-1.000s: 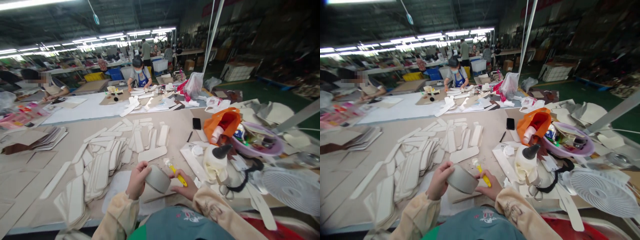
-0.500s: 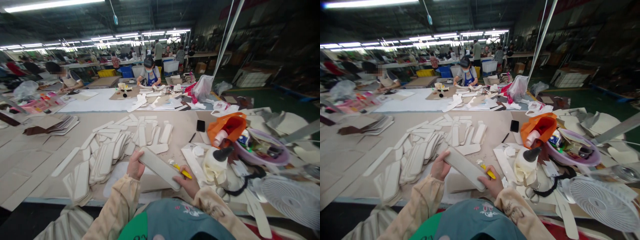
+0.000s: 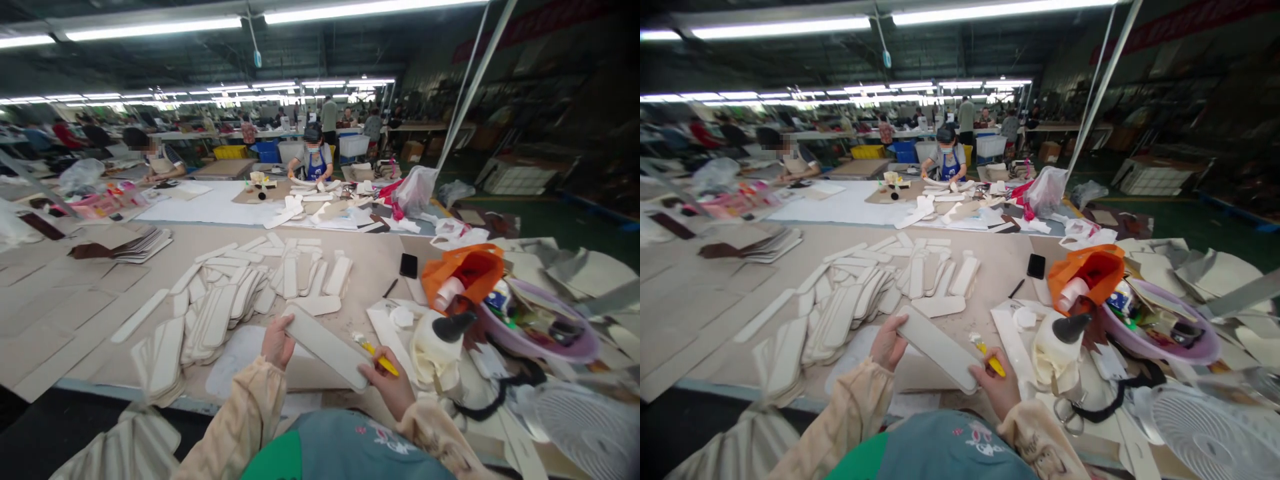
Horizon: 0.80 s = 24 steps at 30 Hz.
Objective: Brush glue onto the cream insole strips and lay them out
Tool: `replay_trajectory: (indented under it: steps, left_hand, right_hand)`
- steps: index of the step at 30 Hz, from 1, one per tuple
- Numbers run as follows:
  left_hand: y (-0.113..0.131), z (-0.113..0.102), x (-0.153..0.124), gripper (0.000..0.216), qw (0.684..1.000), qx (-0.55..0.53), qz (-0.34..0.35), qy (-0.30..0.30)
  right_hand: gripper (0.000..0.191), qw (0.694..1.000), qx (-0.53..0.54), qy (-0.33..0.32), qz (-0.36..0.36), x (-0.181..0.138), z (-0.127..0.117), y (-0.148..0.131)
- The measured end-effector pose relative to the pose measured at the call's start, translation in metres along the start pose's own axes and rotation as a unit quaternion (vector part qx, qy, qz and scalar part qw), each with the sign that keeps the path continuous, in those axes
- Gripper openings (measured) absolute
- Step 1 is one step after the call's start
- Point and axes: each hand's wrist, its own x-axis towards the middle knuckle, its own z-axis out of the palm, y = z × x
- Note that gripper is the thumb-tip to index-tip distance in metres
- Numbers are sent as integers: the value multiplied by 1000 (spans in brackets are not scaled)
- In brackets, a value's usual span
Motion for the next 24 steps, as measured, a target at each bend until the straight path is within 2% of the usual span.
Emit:
replay_trajectory:
  steps: [7,11,16,19,24]
  left_hand:
    - [0,3,-12,24,999,-28,13,-18]
    - [3,1,-15,26,998,-51,16,-22]
    - [9,-5,-17,21,995,-82,-13,-53]
    - [8,-10,-19,26,991,-106,-45,-74]
    - [-2,-18,-16,26,991,-115,-51,-55]
  right_hand:
    - [40,999,-42,1,-9,2,-6,9]
    - [38,997,-69,22,-35,2,-5,9]
    - [40,996,-89,3,-22,6,-6,10]
    - [41,996,-85,-1,-12,9,-6,12]
    - [42,997,-77,-7,-1,10,-1,10]
